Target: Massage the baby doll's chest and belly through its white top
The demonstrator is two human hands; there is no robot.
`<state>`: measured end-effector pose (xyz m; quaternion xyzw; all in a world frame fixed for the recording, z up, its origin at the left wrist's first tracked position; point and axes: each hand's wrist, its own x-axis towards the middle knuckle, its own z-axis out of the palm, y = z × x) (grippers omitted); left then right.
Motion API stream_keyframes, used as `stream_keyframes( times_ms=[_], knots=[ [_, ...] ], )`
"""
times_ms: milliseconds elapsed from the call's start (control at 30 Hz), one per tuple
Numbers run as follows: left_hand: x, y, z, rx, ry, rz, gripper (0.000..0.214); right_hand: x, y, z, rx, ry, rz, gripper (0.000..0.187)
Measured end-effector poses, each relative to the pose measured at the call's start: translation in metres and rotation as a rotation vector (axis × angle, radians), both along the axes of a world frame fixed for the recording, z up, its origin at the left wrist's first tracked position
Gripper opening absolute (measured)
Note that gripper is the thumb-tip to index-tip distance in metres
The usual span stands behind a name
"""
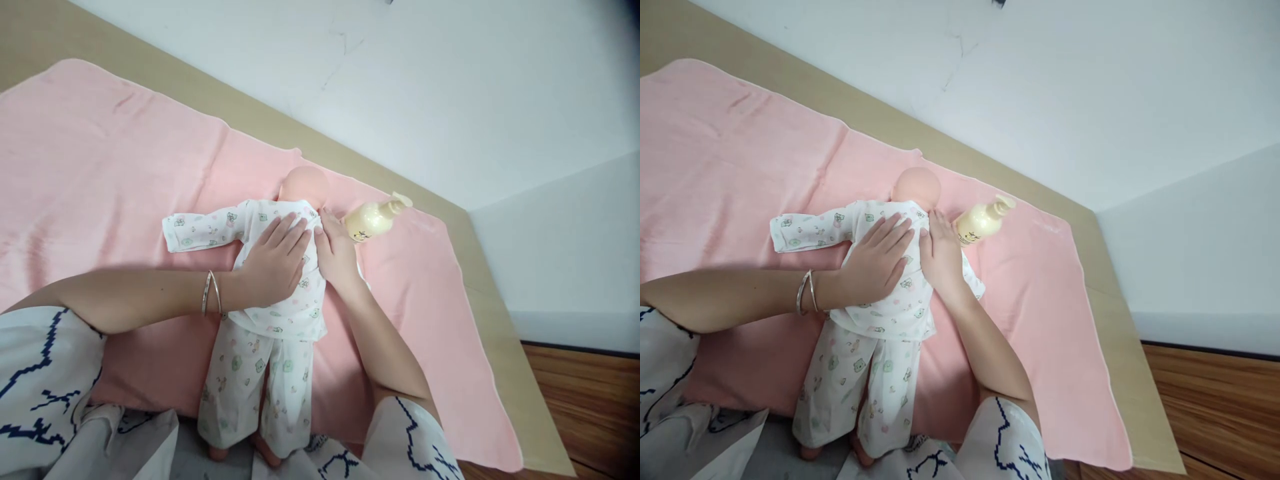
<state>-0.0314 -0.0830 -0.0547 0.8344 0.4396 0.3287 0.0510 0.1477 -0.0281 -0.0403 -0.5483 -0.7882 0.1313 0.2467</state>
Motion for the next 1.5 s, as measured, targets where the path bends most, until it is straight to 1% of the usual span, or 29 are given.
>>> stream_keyframes(
  times_ms=[67, 133, 233, 300, 367, 433, 567, 633, 667, 700, 767, 867, 933, 967, 1033, 1167, 1233, 1300, 1433, 1500],
  knots=[
    [-0.002, 0.003, 0.001, -0.038, 0.000, 0.008, 0.053, -0.007, -0.015, 0.003, 0.004, -0.050, -0.017, 0.059],
    [-0.006, 0.015, 0.005, -0.117, 0.004, 0.064, 0.055, -0.017, -0.038, 0.004, 0.029, -0.111, 0.010, 0.059],
    [-0.013, 0.038, 0.011, -0.264, 0.053, 0.177, 0.057, -0.029, -0.073, 0.005, 0.093, -0.197, 0.150, 0.057],
    [-0.016, 0.046, 0.013, -0.318, 0.083, 0.235, 0.057, -0.032, -0.086, 0.006, 0.107, -0.218, 0.241, 0.055],
    [-0.016, 0.044, 0.012, -0.287, 0.086, 0.247, 0.056, -0.029, -0.084, 0.006, 0.082, -0.178, 0.280, 0.053],
    [-0.015, 0.034, 0.011, -0.185, 0.087, 0.202, 0.054, -0.023, -0.069, 0.005, 0.022, -0.102, 0.242, 0.053],
    [-0.014, 0.008, 0.008, 0.010, 0.157, 0.058, 0.050, -0.007, -0.025, -0.001, -0.091, -0.026, 0.035, 0.070],
    [-0.014, 0.001, 0.009, 0.053, 0.177, 0.009, 0.047, -0.004, -0.012, -0.002, -0.106, -0.016, -0.041, 0.071],
    [-0.014, 0.000, 0.010, 0.058, 0.176, -0.008, 0.046, -0.004, -0.011, -0.001, -0.104, -0.019, -0.064, 0.069],
    [-0.015, 0.001, 0.011, 0.048, 0.167, -0.011, 0.046, -0.006, -0.013, 0.000, -0.096, -0.029, -0.079, 0.068],
    [-0.018, 0.008, 0.015, -0.015, 0.144, 0.028, 0.049, -0.012, -0.026, 0.002, -0.053, -0.078, -0.081, 0.065],
    [-0.024, 0.028, 0.019, -0.150, 0.147, 0.126, 0.056, -0.023, -0.053, 0.005, 0.077, -0.170, -0.011, 0.059],
    [-0.027, 0.039, 0.021, -0.201, 0.170, 0.165, 0.058, -0.026, -0.063, 0.006, 0.146, -0.187, 0.041, 0.056],
    [-0.027, 0.042, 0.022, -0.209, 0.181, 0.178, 0.058, -0.025, -0.063, 0.006, 0.152, -0.179, 0.059, 0.055],
    [-0.025, 0.039, 0.024, -0.191, 0.197, 0.192, 0.058, -0.020, -0.051, 0.006, 0.105, -0.137, 0.074, 0.057],
    [-0.014, 0.009, 0.026, -0.091, 0.275, 0.185, 0.055, -0.004, -0.013, 0.006, -0.038, -0.051, 0.003, 0.068],
    [-0.010, -0.001, 0.027, -0.051, 0.334, 0.174, 0.054, -0.002, -0.007, 0.005, -0.054, -0.059, -0.024, 0.069],
    [-0.012, 0.001, 0.028, -0.033, 0.335, 0.174, 0.054, -0.007, -0.017, 0.004, -0.022, -0.082, -0.005, 0.065],
    [-0.022, 0.030, 0.028, -0.104, 0.234, 0.204, 0.056, -0.023, -0.051, 0.004, 0.083, -0.129, 0.143, 0.058],
    [-0.024, 0.040, 0.026, -0.141, 0.206, 0.221, 0.058, -0.025, -0.055, 0.004, 0.086, -0.126, 0.183, 0.057]
  ],
)
